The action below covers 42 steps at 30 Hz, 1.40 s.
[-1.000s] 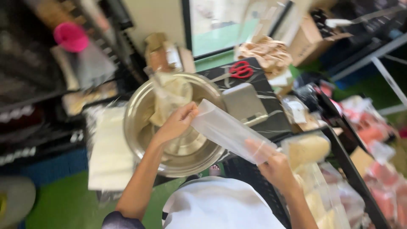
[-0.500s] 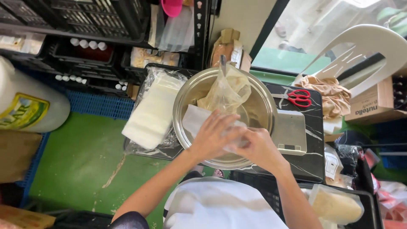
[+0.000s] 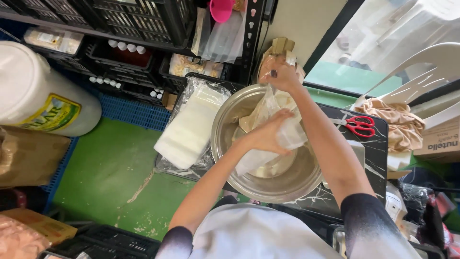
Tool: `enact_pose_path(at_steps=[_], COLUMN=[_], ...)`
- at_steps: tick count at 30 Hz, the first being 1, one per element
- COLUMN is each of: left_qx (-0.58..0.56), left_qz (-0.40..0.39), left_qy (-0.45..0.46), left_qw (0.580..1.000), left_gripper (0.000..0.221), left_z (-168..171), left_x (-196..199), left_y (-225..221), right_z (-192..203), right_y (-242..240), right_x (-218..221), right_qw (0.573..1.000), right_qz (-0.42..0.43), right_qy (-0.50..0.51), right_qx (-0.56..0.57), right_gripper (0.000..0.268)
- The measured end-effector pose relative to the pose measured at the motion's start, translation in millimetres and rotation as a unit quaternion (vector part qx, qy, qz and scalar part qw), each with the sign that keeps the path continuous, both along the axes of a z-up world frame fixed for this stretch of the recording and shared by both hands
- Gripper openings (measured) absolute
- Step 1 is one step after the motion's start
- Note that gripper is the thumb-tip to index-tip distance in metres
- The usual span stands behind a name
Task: The person is scooping brown powder from a large metal bowl into small plastic bags using a spoon, then placing the filled bags into a black plastic crate.
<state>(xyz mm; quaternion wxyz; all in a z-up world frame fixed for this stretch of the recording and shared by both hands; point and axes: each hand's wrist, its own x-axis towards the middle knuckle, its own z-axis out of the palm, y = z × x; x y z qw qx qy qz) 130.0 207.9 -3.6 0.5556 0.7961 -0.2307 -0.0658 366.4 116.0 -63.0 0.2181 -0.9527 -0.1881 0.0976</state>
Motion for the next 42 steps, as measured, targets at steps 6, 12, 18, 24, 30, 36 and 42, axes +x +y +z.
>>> enact_pose_path(at_steps=[6,12,18,24,30,36,42], left_qx=[0.369,0.331,0.327,0.336,0.345,0.358,0.365], left_qz=[-0.064,-0.118,-0.166,-0.179,-0.155,-0.16,-0.182], left_qy=[0.018,-0.008,0.047,0.043,0.031,0.043,0.08], left_qw=[0.927,0.936,0.929,0.924,0.925,0.919,0.91], left_gripper=[0.129,0.116,0.113,0.109,0.113,0.11,0.108], left_z=[-11.9,41.8,36.6,43.2,41.7,23.0,39.9], left_x=[20.9,-54.9,-94.1,-96.7,-108.8,-119.9,-124.5], left_y=[-13.3,16.7,22.2,18.1,21.9,21.0,24.8], right_z=[-47.3,1.4,6.6,19.0,21.1,33.2,15.6], right_y=[-5.9,-77.3,-94.9,-60.4,-47.8,-36.0,-20.7], right_x=[5.8,-133.9,-214.9,-226.9,-220.3,-230.5,-238.8], right_qw=[0.996,0.951,0.936,0.941,0.928,0.936,0.906], right_qz=[0.01,0.078,0.146,0.234,0.327,0.351,0.383], right_qy=[-0.071,-0.219,-0.249,-0.134,-0.133,0.024,0.084], right_qx=[0.058,0.206,0.204,0.202,0.12,-0.018,-0.161], right_gripper=[0.016,0.021,0.006,0.036,0.017,0.029,0.034])
